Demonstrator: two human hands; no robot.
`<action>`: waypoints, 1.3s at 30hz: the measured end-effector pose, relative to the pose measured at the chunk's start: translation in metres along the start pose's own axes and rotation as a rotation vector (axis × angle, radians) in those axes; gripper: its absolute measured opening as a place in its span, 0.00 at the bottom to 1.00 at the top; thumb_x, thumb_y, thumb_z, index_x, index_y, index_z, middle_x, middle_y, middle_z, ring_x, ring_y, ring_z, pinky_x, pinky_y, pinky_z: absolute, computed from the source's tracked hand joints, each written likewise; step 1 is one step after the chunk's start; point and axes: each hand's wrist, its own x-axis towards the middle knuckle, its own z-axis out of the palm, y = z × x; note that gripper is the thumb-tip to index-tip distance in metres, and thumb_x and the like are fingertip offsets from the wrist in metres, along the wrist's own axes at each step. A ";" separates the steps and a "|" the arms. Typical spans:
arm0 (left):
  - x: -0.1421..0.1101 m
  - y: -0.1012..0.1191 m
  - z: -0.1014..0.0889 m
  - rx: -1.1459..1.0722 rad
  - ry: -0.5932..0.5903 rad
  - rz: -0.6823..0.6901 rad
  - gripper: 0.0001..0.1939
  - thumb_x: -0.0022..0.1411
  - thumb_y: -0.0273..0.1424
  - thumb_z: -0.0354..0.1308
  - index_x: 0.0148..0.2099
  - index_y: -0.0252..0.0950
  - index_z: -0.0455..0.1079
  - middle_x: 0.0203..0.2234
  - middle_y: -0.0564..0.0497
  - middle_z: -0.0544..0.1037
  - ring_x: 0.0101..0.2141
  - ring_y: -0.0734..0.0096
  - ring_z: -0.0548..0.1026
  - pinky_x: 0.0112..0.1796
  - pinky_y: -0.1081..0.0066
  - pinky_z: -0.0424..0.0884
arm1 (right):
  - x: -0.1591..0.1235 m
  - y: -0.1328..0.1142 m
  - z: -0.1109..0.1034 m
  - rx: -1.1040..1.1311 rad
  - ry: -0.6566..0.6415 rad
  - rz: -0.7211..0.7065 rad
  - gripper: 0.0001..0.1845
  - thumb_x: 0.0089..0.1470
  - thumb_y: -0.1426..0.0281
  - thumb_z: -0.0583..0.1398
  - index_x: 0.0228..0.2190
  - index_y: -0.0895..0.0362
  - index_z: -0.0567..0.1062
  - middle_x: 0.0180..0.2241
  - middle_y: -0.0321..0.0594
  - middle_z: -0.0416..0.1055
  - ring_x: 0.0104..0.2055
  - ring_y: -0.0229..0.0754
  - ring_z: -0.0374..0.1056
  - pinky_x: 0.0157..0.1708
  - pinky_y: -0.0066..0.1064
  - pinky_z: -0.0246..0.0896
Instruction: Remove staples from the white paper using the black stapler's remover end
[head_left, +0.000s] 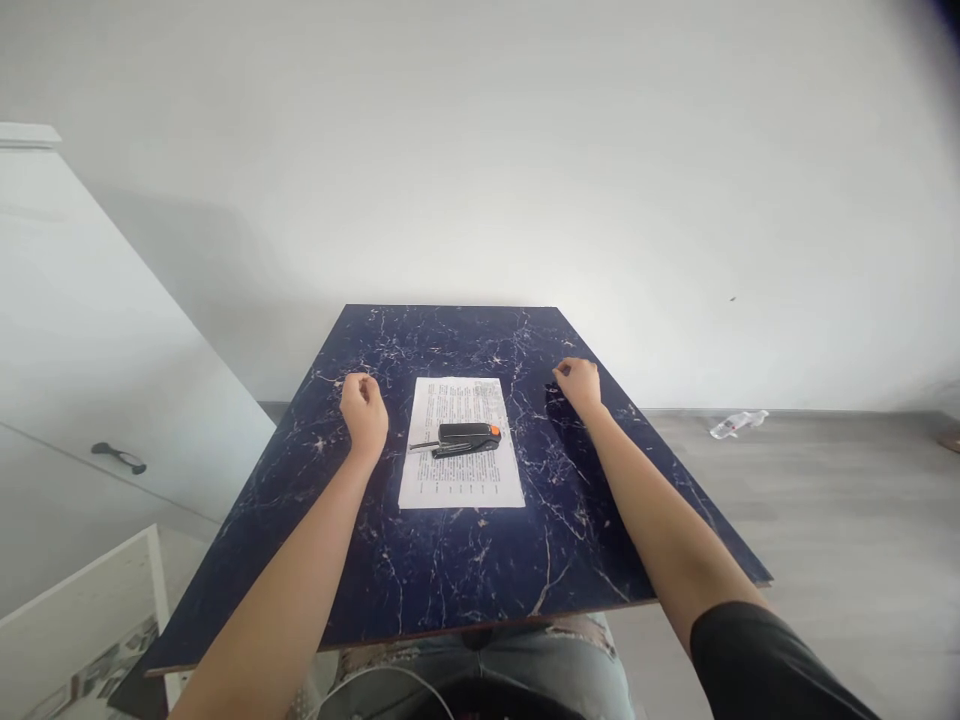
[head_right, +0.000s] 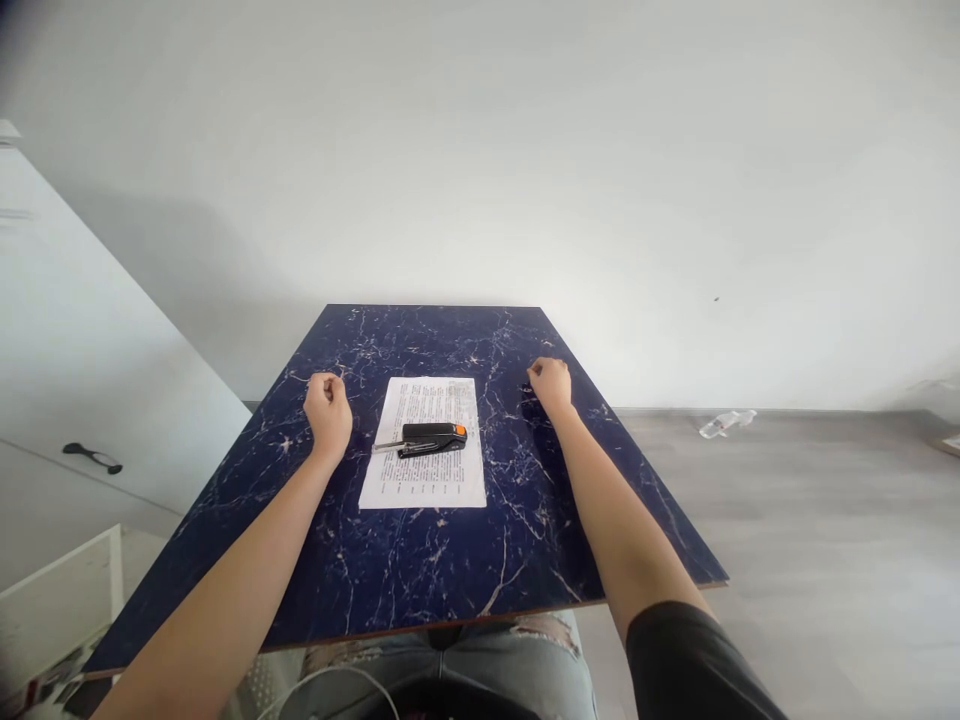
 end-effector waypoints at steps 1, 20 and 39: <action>0.003 -0.005 -0.001 0.047 -0.002 -0.005 0.07 0.70 0.30 0.50 0.38 0.39 0.66 0.33 0.48 0.74 0.37 0.62 0.72 0.44 0.63 0.68 | 0.008 -0.001 0.004 -0.018 0.009 -0.006 0.09 0.55 0.70 0.61 0.32 0.57 0.82 0.37 0.50 0.80 0.44 0.53 0.72 0.49 0.41 0.64; 0.016 -0.038 -0.013 0.580 -0.422 -0.024 0.12 0.66 0.27 0.55 0.50 0.36 0.74 0.54 0.35 0.77 0.60 0.40 0.69 0.60 0.38 0.60 | 0.011 0.004 0.035 -0.186 -0.069 -0.099 0.18 0.61 0.72 0.53 0.49 0.65 0.73 0.47 0.59 0.72 0.50 0.55 0.65 0.54 0.44 0.58; 0.017 -0.035 -0.010 0.514 -0.435 0.081 0.10 0.64 0.25 0.56 0.46 0.39 0.73 0.44 0.42 0.79 0.48 0.50 0.75 0.52 0.54 0.69 | -0.074 -0.045 0.011 -0.170 -0.170 -0.134 0.18 0.60 0.75 0.52 0.45 0.60 0.78 0.47 0.56 0.76 0.52 0.58 0.69 0.53 0.47 0.64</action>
